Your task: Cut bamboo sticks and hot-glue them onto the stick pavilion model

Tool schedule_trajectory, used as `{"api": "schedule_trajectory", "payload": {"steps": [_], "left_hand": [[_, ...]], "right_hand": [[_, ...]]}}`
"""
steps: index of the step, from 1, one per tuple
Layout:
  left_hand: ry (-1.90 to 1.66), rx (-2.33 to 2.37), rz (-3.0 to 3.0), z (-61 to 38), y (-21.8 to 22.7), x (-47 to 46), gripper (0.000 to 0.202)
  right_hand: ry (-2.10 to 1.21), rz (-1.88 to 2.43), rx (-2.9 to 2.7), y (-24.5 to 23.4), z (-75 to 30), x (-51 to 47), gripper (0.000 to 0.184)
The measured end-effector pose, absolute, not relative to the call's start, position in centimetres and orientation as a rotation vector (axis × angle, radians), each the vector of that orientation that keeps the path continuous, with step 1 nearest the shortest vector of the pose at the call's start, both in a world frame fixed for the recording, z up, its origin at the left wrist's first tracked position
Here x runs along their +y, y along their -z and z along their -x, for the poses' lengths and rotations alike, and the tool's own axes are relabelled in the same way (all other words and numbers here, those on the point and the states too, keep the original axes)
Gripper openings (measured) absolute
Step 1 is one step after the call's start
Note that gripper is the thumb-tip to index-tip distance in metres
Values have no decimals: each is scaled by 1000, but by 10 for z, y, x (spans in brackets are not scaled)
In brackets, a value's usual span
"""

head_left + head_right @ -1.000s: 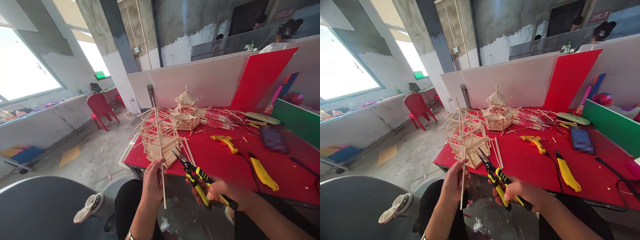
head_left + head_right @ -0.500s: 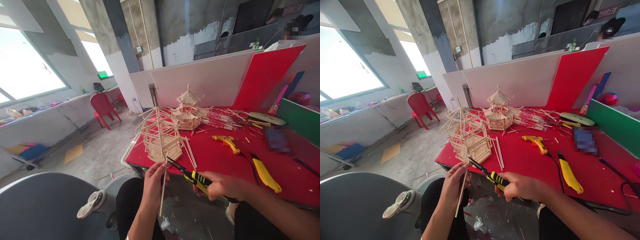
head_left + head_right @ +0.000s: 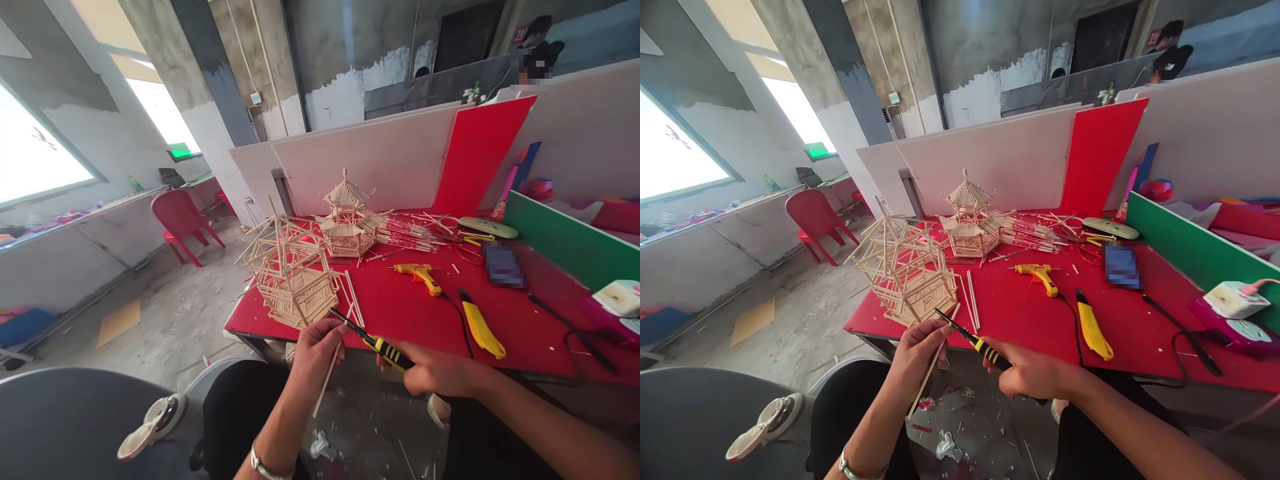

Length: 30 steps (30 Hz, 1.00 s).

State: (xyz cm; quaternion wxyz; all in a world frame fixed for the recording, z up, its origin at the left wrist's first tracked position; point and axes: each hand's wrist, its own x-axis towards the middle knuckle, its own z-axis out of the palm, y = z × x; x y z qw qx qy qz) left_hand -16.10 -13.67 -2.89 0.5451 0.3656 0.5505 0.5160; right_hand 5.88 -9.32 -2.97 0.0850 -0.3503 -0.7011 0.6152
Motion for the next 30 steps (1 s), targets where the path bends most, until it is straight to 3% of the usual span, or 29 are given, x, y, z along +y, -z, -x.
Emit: {"api": "schedule_trajectory", "payload": {"steps": [7, 13, 20, 25, 30], "left_hand": [[-1119, 1331, -990, 158, 37, -125, 27], [-1030, 1443, -1100, 145, 34, -119, 33], [-1148, 1558, -1443, 137, 36, -118, 28], [-1060, 1366, -1173, 141, 39, -115, 40], [-981, 1138, -862, 149, 33, -112, 34]], "right_hand": [[-1670, 1023, -2135, 35, -63, -93, 57], [-1563, 1024, -2029, 65, -66, -93, 75], [-1457, 1046, -2010, 84, -68, -93, 76], [-1512, 1096, -2035, 88, -68, -92, 90], [-1551, 1071, -2058, 89, -69, -92, 92]]}}
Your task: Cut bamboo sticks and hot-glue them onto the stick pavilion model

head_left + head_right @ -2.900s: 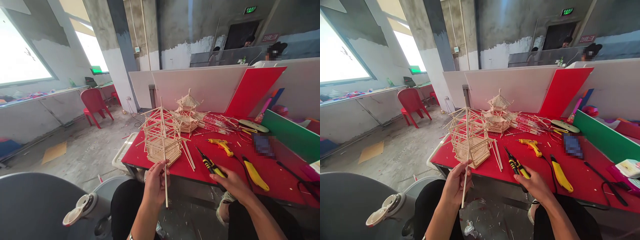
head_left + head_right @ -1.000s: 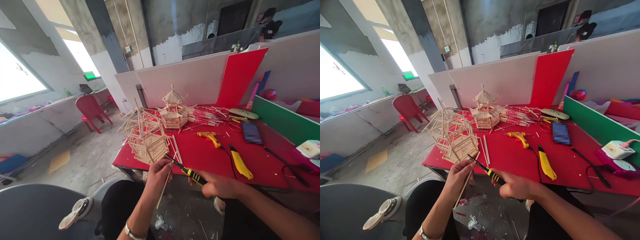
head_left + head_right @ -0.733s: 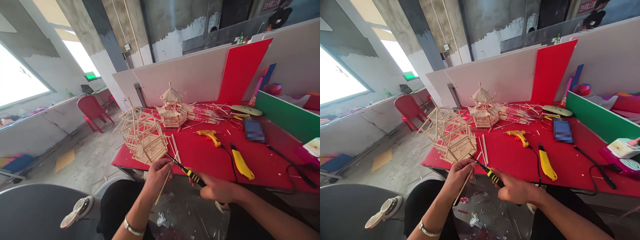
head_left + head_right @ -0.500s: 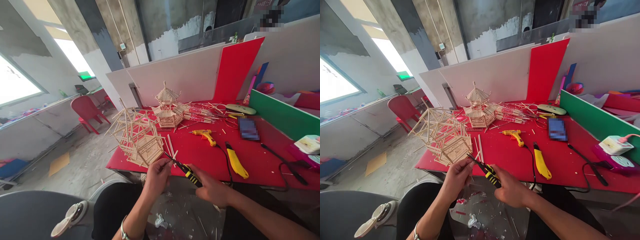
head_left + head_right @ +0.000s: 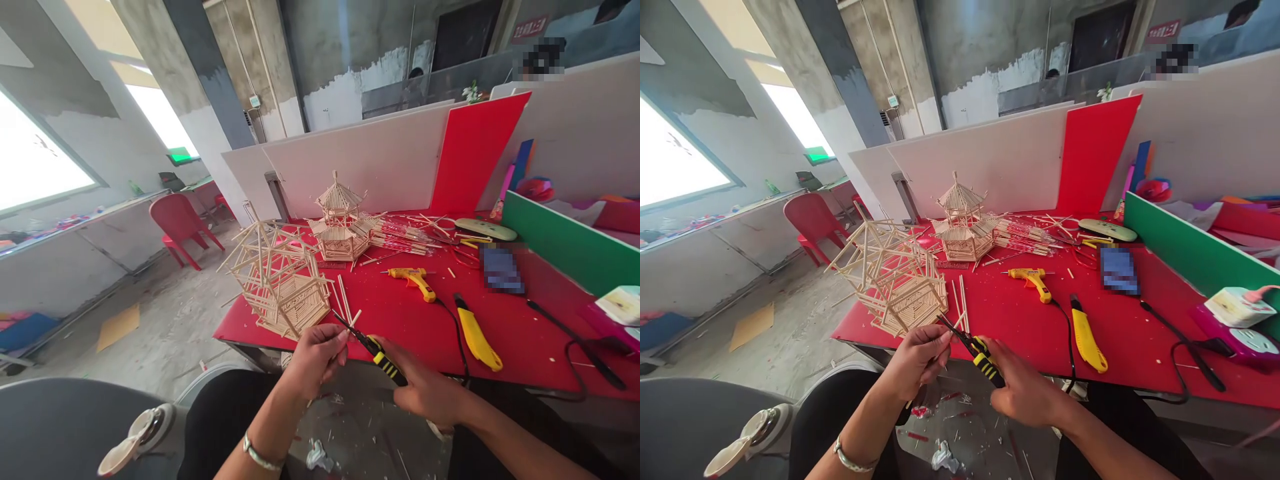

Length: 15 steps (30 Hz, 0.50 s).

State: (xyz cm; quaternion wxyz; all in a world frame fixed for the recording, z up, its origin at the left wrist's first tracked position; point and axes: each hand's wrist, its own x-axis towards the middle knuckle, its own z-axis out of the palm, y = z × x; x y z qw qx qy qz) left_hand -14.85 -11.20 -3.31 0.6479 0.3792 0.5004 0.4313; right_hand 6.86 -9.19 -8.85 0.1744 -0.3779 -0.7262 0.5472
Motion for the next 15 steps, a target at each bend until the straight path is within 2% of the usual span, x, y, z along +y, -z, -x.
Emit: {"api": "schedule_trajectory", "payload": {"steps": [4, 15], "left_hand": [[-917, 1028, -712, 151, 35, -109, 35], [-963, 1066, -793, 149, 33, -110, 36]], "right_hand": [[-1557, 1047, -2116, 86, -71, -91, 94], [-1584, 1114, -2110, 86, -68, -94, 93]]}}
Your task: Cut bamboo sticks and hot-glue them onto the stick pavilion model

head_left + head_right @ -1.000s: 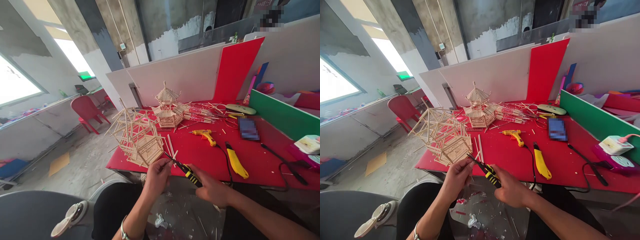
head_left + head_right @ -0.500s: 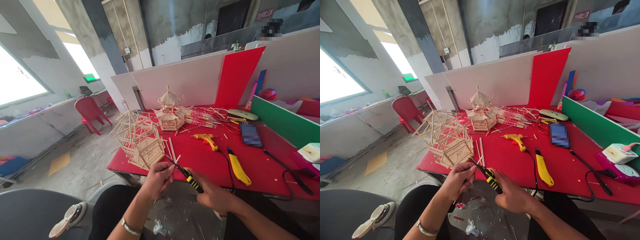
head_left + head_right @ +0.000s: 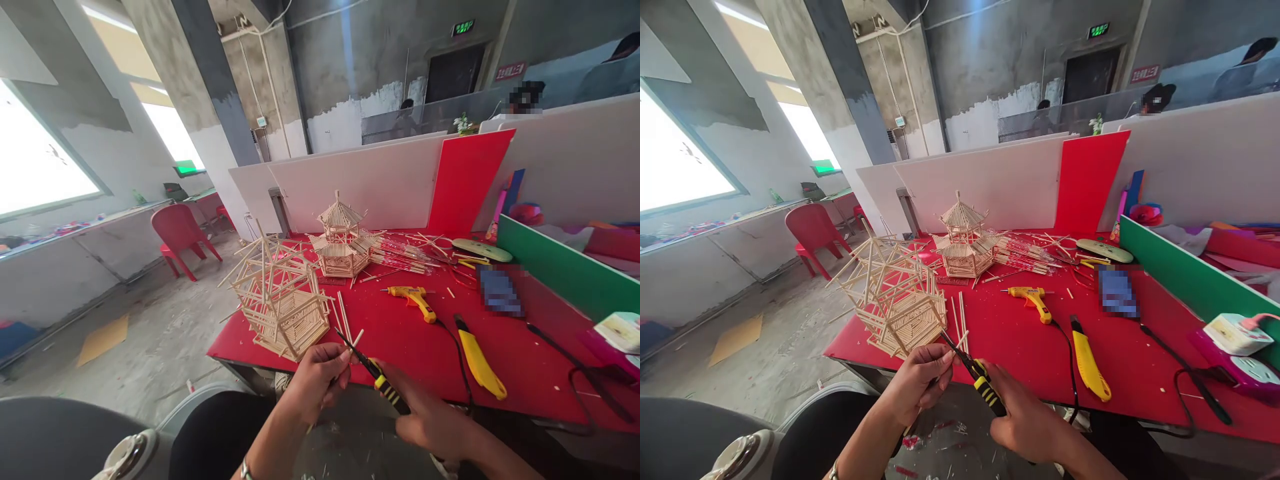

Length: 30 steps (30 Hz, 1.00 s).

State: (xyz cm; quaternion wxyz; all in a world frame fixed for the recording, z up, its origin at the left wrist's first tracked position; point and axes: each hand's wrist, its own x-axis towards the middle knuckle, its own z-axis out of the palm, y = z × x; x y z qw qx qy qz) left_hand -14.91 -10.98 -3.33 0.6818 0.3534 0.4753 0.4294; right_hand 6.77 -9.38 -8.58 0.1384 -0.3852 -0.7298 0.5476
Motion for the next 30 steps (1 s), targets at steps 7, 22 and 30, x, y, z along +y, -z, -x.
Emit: {"api": "schedule_trajectory", "payload": {"steps": [7, 22, 30], "left_hand": [[-972, 1097, -833, 153, 34, -106, 40], [-1044, 1210, -969, 149, 39, -108, 41], [-1054, 1258, -989, 149, 40, -107, 41]], "right_hand": [[-1539, 1005, -2018, 78, -59, -90, 88], [-1522, 979, -2017, 71, -58, -88, 83], [-1535, 1011, -1992, 68, -56, -89, 82]]}}
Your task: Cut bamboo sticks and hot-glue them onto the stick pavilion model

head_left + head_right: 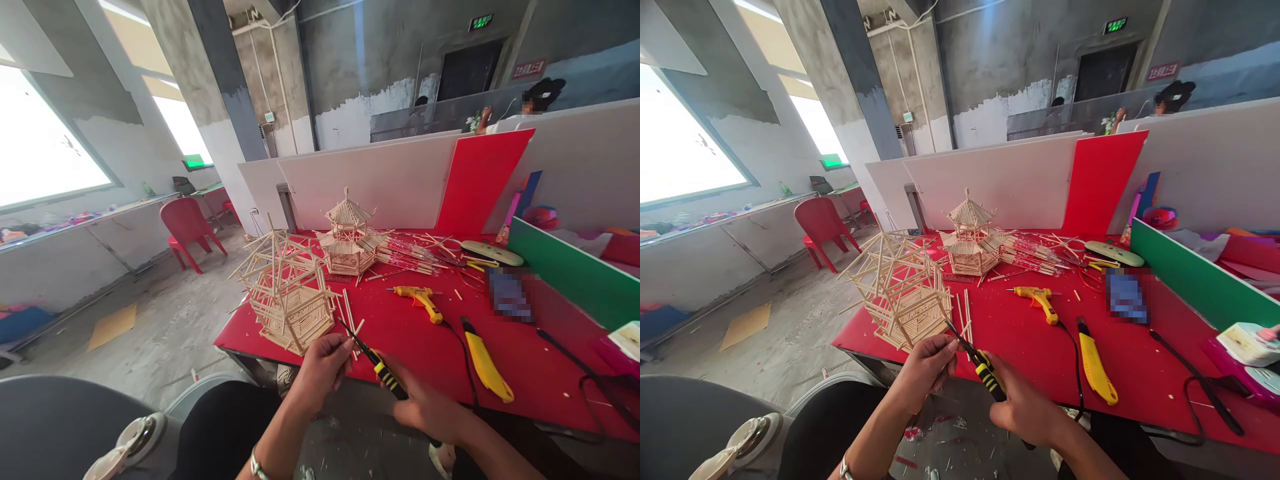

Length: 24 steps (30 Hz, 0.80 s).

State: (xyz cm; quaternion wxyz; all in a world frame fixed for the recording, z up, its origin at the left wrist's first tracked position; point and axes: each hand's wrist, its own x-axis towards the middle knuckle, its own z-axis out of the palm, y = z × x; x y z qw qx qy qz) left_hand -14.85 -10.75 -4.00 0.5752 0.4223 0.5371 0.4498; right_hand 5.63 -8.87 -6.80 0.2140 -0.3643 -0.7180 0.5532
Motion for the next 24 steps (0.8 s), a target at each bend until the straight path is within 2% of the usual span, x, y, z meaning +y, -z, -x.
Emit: {"api": "schedule_trajectory", "payload": {"steps": [13, 24], "left_hand": [[-1179, 1310, -1036, 148, 38, -109, 41], [-1355, 1411, -949, 137, 42, -105, 46]], "right_hand": [[-1597, 948, -1930, 70, -53, -86, 87], [-1446, 1041, -2051, 78, -69, -81, 86]]}}
